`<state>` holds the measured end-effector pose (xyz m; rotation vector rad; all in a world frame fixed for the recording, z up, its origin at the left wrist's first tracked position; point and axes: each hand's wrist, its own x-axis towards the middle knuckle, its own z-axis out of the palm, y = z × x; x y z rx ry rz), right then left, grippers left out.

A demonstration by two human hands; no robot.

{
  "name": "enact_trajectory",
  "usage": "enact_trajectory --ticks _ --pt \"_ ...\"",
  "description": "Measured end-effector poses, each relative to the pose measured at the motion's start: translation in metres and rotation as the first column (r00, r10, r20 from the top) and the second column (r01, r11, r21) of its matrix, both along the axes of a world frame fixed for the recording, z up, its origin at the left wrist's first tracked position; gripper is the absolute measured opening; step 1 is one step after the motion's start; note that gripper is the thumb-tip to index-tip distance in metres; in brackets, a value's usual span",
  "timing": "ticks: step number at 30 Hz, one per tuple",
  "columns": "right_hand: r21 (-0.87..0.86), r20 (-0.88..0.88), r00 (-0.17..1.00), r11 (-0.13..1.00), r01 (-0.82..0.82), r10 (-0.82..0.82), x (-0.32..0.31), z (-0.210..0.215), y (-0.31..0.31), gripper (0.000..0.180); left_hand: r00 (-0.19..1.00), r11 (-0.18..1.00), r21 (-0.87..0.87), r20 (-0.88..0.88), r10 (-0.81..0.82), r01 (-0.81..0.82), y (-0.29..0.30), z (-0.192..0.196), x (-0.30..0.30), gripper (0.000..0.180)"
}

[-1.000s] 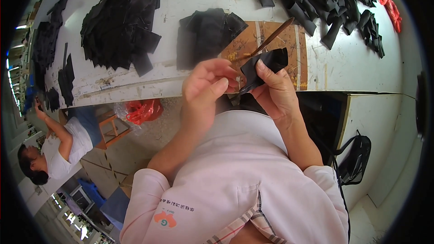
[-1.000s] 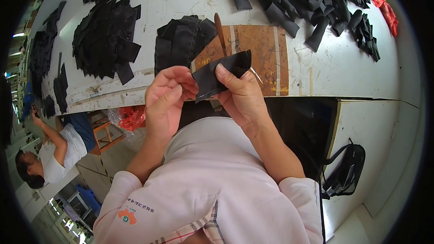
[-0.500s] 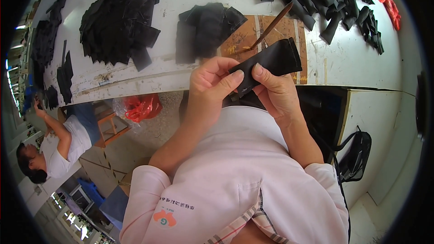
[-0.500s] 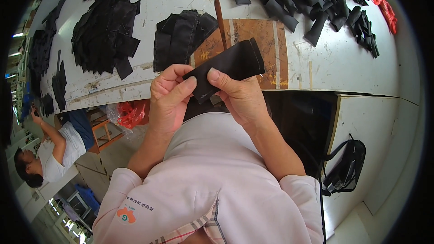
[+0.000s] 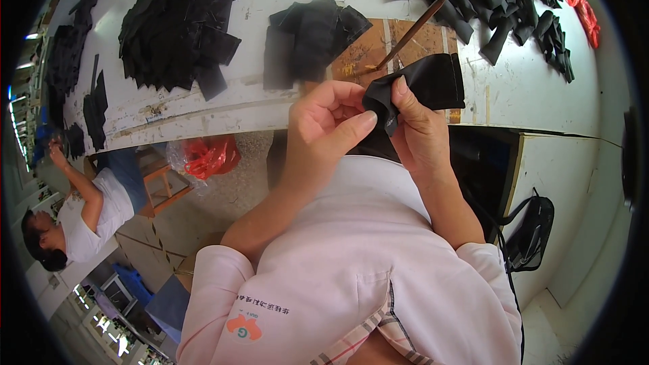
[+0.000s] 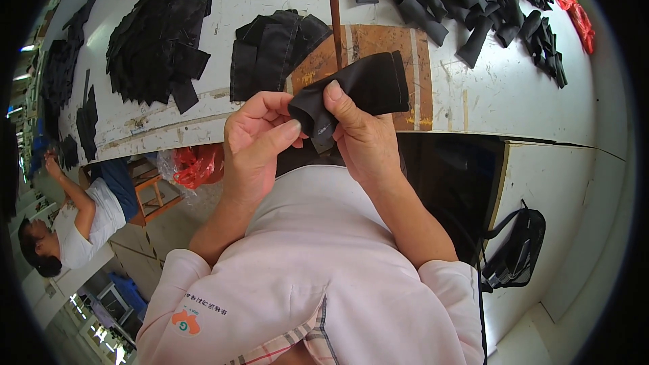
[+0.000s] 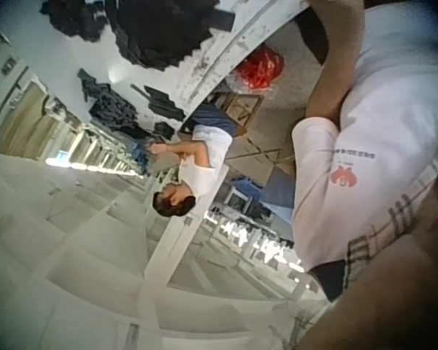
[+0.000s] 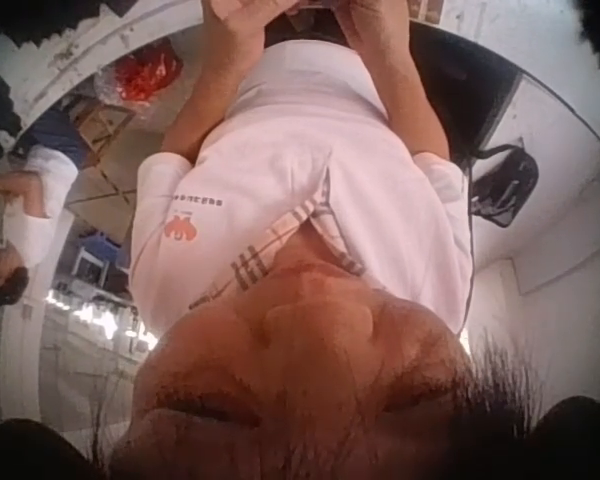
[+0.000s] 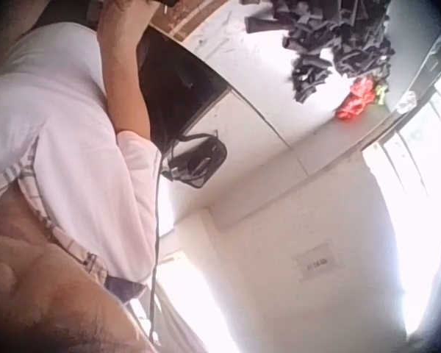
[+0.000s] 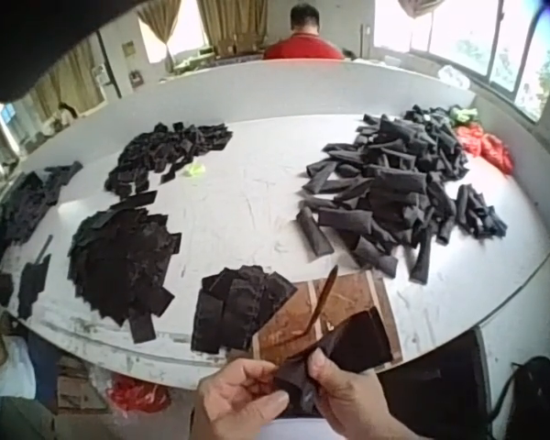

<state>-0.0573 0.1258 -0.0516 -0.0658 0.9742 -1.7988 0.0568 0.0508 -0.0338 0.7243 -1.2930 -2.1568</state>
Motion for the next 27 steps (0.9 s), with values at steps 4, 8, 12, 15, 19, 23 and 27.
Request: enact_trajectory --ticks 4,8,12,15,19,23,27 --pt "-0.014 0.025 1.000 1.000 0.014 -0.014 0.001 0.005 -0.001 0.018 0.993 0.996 -0.048 0.083 0.082 -0.078 0.001 -0.001 -0.005 0.015" --pt "0.211 -0.160 0.963 0.961 -0.179 0.215 -0.016 0.000 0.002 0.021 0.978 0.979 -0.138 0.124 0.169 -0.151 -0.001 -0.005 -0.008 0.007" --pt "0.539 -0.842 0.261 0.735 0.411 0.471 -0.039 -0.001 0.017 0.025 0.934 0.916 -0.360 0.232 0.270 -0.176 -0.005 -0.005 -0.003 0.005" --pt "0.118 -0.899 0.437 0.974 0.193 0.023 -0.016 0.022 0.021 0.016 0.911 0.809 -0.567 0.235 0.338 -0.154 0.001 -0.010 -0.004 0.009" --pt "0.133 -0.854 0.500 0.990 -0.057 0.143 -0.004 0.012 0.005 0.022 0.920 0.582 -0.811 0.183 0.346 -0.058 0.008 0.000 -0.011 0.010" --pt "0.097 -0.990 0.104 0.994 0.045 0.092 -0.001 0.006 -0.007 0.018 0.842 0.336 -0.931 0.065 0.536 -0.142 0.004 -0.015 -0.014 0.014" --pt "0.091 -0.995 0.043 0.981 0.169 0.085 0.002 -0.001 -0.016 0.013 0.929 0.948 -0.102 0.194 0.315 -0.300 -0.004 -0.006 -0.014 0.017"
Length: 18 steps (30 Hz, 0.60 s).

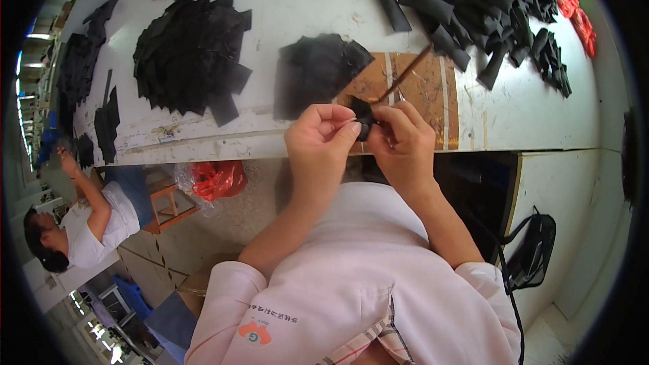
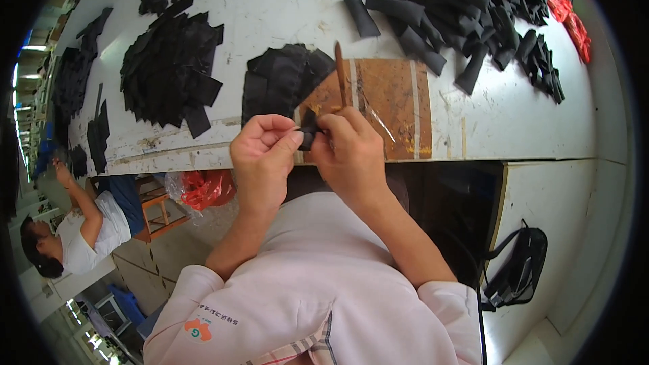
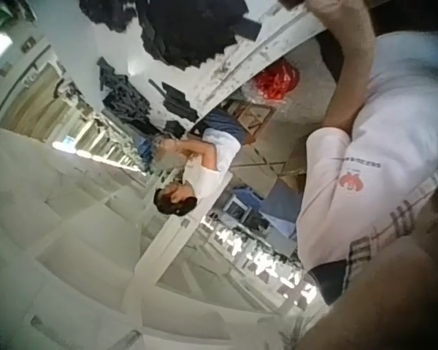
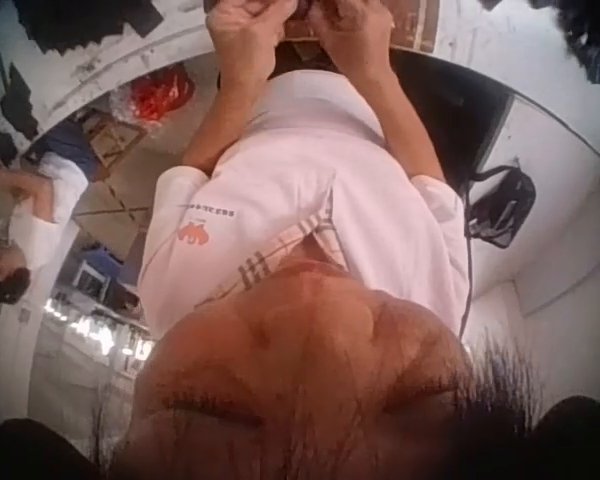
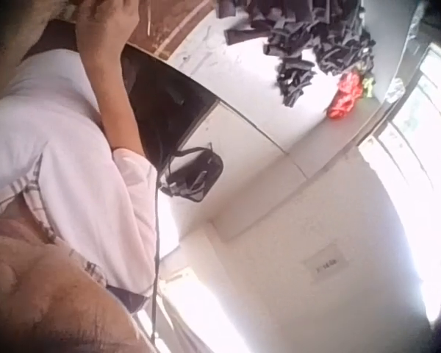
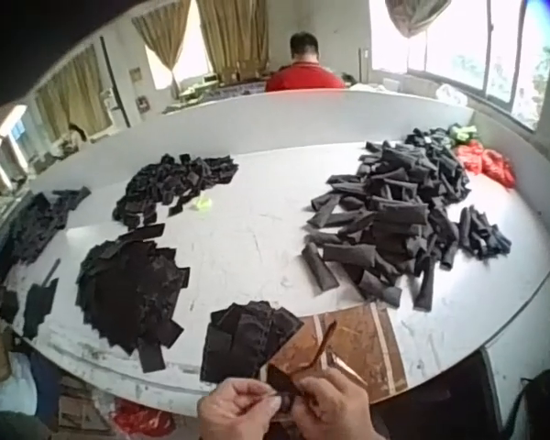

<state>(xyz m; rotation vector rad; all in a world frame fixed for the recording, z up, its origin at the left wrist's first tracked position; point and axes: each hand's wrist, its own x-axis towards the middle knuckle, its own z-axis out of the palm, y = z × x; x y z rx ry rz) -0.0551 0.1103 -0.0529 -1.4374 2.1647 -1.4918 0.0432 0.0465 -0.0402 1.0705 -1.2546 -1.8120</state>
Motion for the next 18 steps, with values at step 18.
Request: enact_trajectory --ticks 18 --pt "-0.319 0.947 -0.006 0.936 -0.146 0.322 -0.017 -0.003 0.018 0.011 0.850 0.854 0.296 -0.452 -0.269 0.428 -0.009 -0.004 0.005 0.033"
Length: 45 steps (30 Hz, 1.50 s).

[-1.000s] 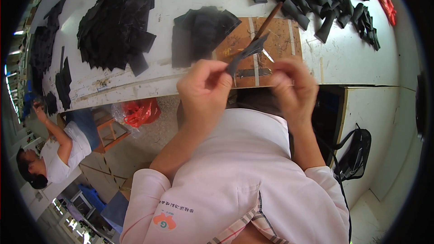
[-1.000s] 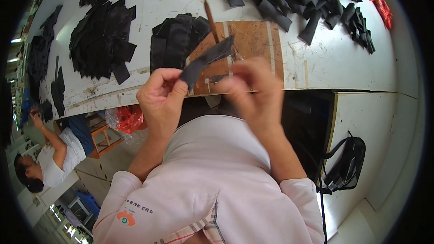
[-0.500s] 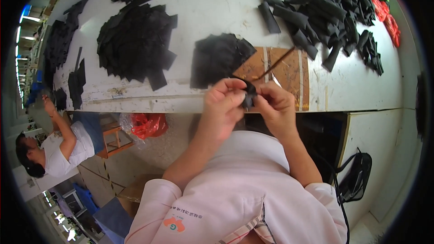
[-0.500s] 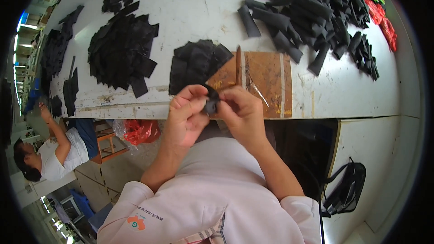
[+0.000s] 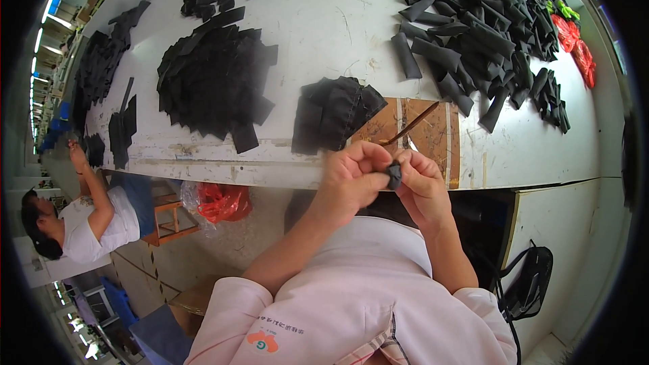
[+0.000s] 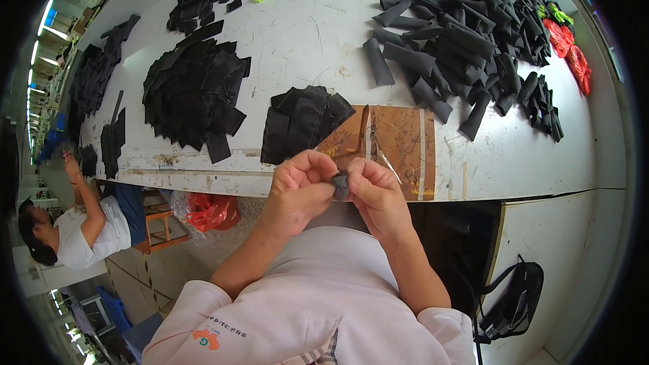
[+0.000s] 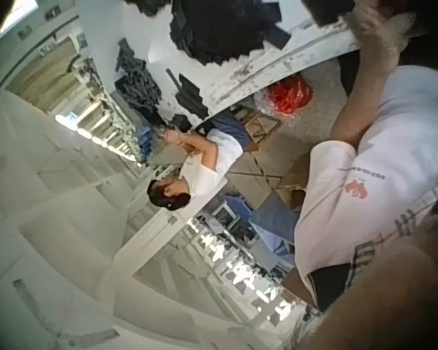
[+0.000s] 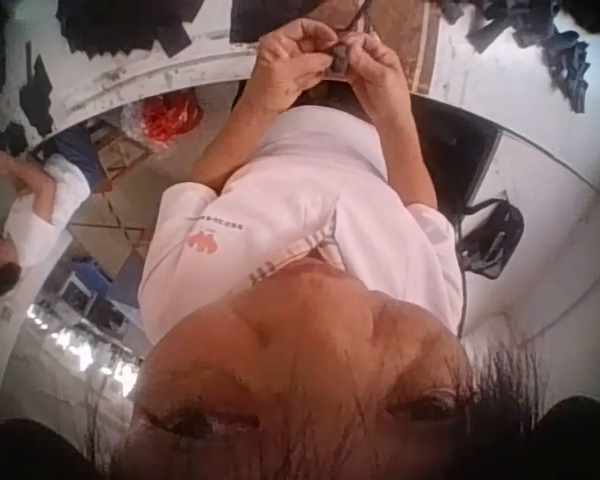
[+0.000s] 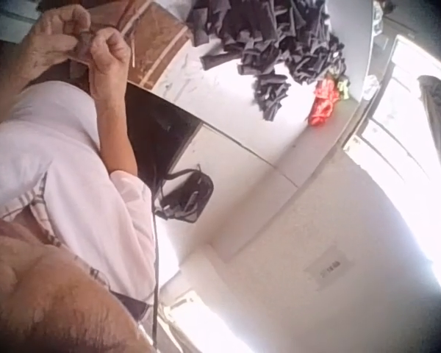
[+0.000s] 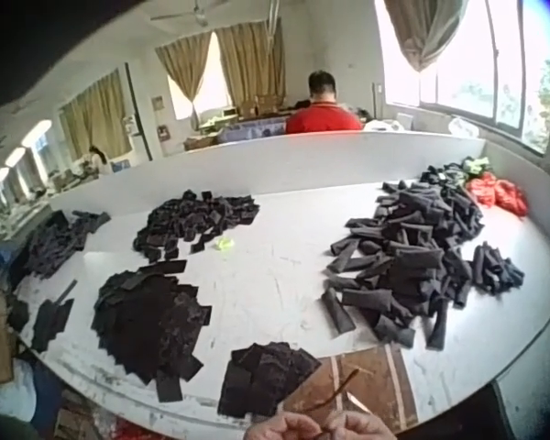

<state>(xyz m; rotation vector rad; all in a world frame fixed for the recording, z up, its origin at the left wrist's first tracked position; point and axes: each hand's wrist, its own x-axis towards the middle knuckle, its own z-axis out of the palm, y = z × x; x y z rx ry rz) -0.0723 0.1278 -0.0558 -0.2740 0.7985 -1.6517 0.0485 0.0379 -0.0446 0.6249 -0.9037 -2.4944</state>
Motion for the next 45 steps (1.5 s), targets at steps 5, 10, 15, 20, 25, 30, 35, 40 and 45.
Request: enact_trajectory --ticks 5,10,15,20,25,30,35,40,45 --pt "-0.195 -0.048 0.995 0.976 -0.094 0.086 0.006 0.025 0.005 0.014 0.842 0.872 0.191 -0.417 -0.343 0.450 -0.001 0.030 0.011 0.054" --pt "-0.116 -0.505 0.851 0.988 0.098 -0.144 -0.004 0.033 0.001 0.007 0.996 0.869 -0.493 0.094 0.006 0.042 0.013 0.035 -0.002 0.038" --pt "-0.275 -0.904 0.279 0.940 0.200 -0.324 -0.008 0.059 -0.008 0.006 0.954 0.702 -0.671 -0.029 0.297 -0.239 0.017 0.046 -0.019 0.014" --pt "-0.197 -0.913 0.325 0.964 0.177 -0.246 -0.023 0.097 -0.016 0.013 0.971 0.984 -0.127 -0.218 0.097 -0.127 -0.010 0.073 -0.032 0.017" --pt "0.017 -0.722 0.691 0.999 -0.049 0.046 -0.050 0.129 -0.036 0.024 0.745 0.837 0.343 -0.658 -0.110 0.426 -0.041 0.085 -0.045 0.019" --pt "0.175 -0.208 0.964 0.976 -0.130 0.166 -0.066 0.036 -0.034 0.021 0.924 0.663 0.700 -0.382 0.035 0.264 -0.045 0.011 -0.056 0.023" --pt "0.139 -0.354 0.919 0.982 -0.131 0.173 -0.072 0.033 -0.039 0.022 0.936 0.826 0.528 -0.351 0.001 0.197 -0.036 0.024 -0.056 0.023" --pt "-0.033 -0.556 0.809 0.966 -0.255 0.194 -0.079 0.026 -0.047 0.027 0.995 0.941 -0.332 -0.097 0.033 -0.064 -0.014 0.044 -0.054 0.032" --pt "0.013 -0.456 0.875 0.984 -0.176 0.162 -0.070 -0.001 -0.042 0.027 0.981 0.856 -0.504 0.081 0.176 -0.112 -0.021 0.016 -0.049 0.035"
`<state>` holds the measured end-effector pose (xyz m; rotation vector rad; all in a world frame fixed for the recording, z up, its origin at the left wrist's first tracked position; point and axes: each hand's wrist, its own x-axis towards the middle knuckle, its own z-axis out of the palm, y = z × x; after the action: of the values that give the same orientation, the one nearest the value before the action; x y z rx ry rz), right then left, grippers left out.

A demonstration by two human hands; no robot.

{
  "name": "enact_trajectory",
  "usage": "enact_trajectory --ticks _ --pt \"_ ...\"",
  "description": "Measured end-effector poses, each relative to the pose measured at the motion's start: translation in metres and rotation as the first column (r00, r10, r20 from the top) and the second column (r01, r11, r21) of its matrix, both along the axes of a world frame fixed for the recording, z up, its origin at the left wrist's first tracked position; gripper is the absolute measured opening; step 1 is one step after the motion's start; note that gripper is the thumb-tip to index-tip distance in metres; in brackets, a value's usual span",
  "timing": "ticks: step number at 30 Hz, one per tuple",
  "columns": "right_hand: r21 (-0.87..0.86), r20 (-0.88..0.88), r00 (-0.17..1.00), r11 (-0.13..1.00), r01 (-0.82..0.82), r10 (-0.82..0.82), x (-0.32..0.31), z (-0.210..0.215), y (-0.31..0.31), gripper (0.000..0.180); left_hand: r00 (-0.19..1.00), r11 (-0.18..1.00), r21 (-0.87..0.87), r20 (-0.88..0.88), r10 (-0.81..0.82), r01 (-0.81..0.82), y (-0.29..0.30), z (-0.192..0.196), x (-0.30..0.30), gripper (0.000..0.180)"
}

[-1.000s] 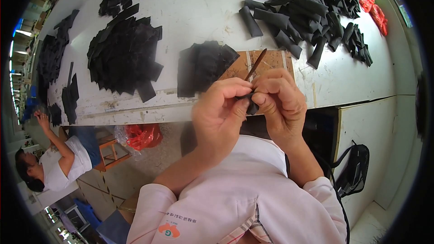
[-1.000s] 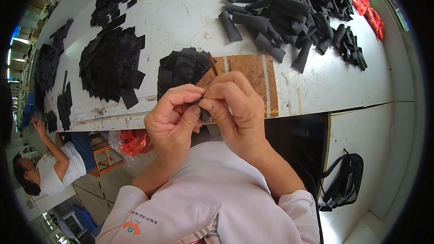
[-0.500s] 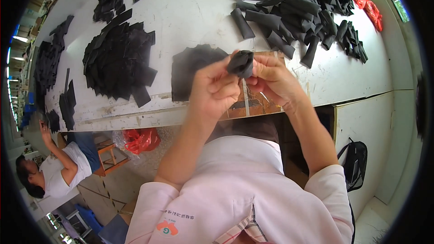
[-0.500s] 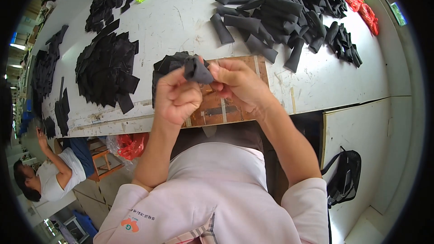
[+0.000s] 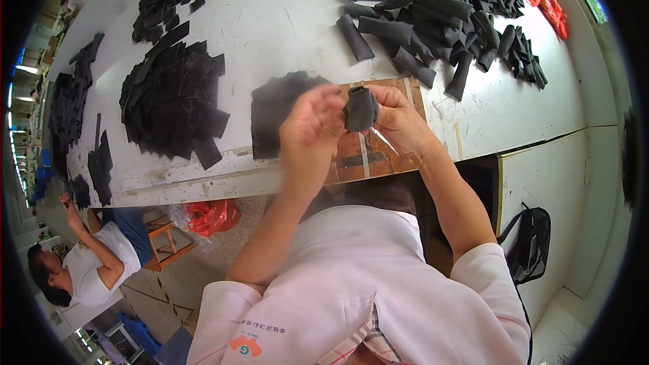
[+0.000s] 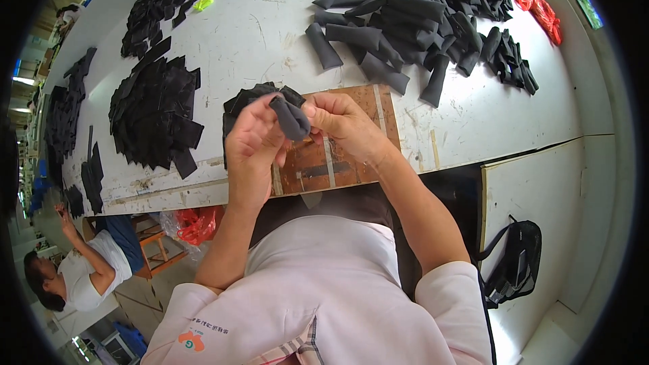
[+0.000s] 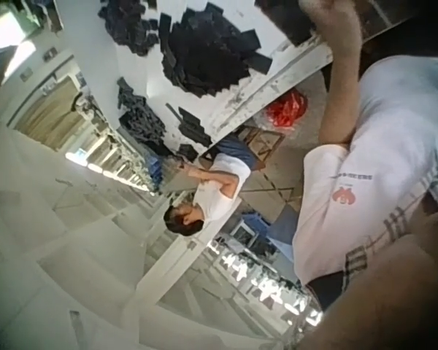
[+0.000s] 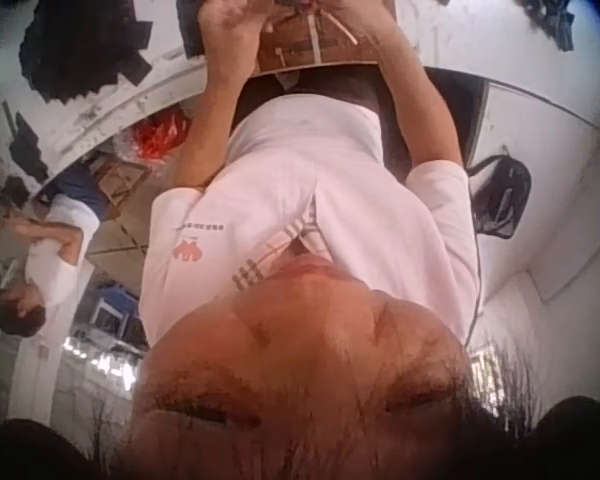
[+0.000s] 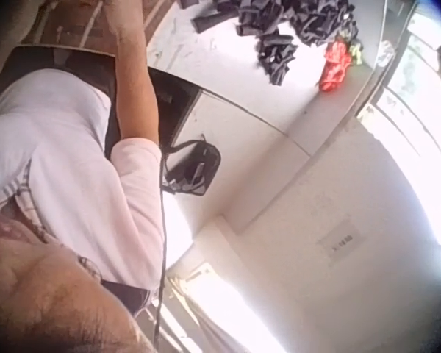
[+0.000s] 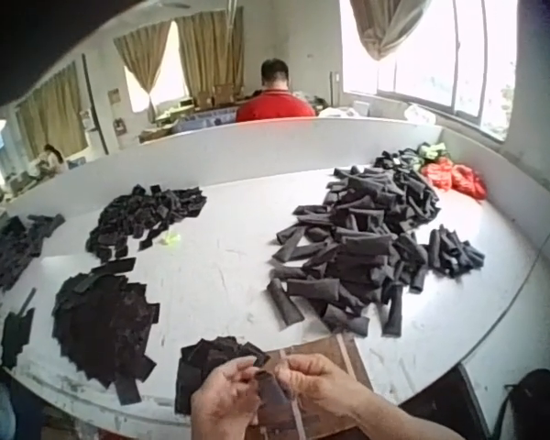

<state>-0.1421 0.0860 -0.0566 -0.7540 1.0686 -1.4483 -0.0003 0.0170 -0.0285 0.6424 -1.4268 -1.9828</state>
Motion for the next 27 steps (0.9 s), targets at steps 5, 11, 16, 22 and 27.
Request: enact_trajectory --ticks 5,11,16,22,27 --pt "0.012 -0.310 0.945 0.993 0.119 -0.109 0.008 0.020 0.006 0.032 0.988 0.838 -0.543 -0.153 -0.029 -0.059 -0.011 0.010 -0.010 0.011" --pt "-0.411 -0.895 0.174 0.911 0.031 -0.410 0.008 0.065 0.010 0.034 0.868 0.990 0.000 -0.481 0.124 -0.141 0.001 0.028 -0.009 0.015" --pt "-0.187 -0.963 0.199 0.982 -0.020 -0.180 0.007 0.022 0.012 0.022 0.959 0.998 0.051 -0.282 0.036 -0.022 -0.005 -0.009 -0.001 0.017" --pt "-0.353 -0.823 0.460 0.934 0.045 -0.333 0.008 0.016 0.017 0.021 0.981 0.966 -0.188 -0.044 -0.190 0.178 -0.006 0.044 -0.019 0.012" --pt "-0.215 -0.811 0.553 0.976 0.022 -0.191 0.005 -0.002 0.017 0.016 0.927 0.798 -0.503 0.332 -0.175 0.331 -0.013 0.031 -0.030 0.009"
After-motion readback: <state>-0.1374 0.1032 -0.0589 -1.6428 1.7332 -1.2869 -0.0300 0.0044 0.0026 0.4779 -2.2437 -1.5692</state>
